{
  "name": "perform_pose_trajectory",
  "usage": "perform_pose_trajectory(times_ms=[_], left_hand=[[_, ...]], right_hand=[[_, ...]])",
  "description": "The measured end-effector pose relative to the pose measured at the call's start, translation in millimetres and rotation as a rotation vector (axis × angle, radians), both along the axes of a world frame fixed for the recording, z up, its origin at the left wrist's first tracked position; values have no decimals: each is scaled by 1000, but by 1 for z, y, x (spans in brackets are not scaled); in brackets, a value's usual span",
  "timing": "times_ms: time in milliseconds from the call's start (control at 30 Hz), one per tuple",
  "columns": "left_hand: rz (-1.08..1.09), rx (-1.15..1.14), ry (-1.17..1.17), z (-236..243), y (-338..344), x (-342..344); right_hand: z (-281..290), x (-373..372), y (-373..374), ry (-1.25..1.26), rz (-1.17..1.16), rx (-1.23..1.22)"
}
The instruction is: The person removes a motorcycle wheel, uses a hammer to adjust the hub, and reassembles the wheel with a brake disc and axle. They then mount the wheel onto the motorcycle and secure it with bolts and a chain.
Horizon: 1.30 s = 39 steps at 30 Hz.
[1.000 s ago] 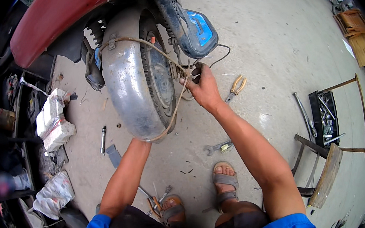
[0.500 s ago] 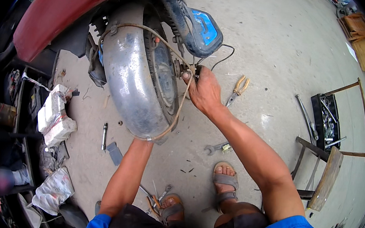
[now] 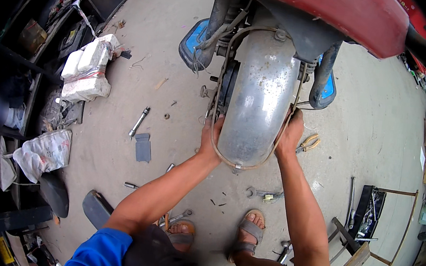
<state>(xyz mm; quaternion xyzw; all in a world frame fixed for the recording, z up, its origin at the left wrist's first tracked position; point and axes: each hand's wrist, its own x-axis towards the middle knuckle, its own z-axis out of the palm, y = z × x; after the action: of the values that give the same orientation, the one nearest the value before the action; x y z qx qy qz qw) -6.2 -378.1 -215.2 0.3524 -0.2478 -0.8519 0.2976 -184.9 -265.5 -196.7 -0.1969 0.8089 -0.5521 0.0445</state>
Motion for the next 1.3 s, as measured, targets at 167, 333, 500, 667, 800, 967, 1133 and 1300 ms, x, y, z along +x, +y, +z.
perform_pose_trajectory(times_ms=[167, 333, 500, 667, 800, 967, 1133, 1300], left_hand=[[38, -26, -16, 6, -3, -1], [42, -84, -80, -19, 2, -5], [2, -173, -184, -22, 0, 1], [-54, -159, -194, -17, -1, 6], [-97, -57, -142, -5, 3, 15], [-68, -78, -177, 22, 14, 37], [-130, -187, -271, 29, 20, 49], [-165, -381, -278, 21, 21, 59]], right_hand=[[-35, -15, 9, -127, 6, -159], [-50, -33, 20, -269, 92, -289], [-34, -25, 23, -224, 192, -302], [-17, -13, 13, -65, 163, -220], [-5, -16, 0, 35, 112, -174], [18, -13, 0, -173, 179, -49], [29, -6, 11, -178, 278, -118], [30, 5, 8, -19, 243, -91]])
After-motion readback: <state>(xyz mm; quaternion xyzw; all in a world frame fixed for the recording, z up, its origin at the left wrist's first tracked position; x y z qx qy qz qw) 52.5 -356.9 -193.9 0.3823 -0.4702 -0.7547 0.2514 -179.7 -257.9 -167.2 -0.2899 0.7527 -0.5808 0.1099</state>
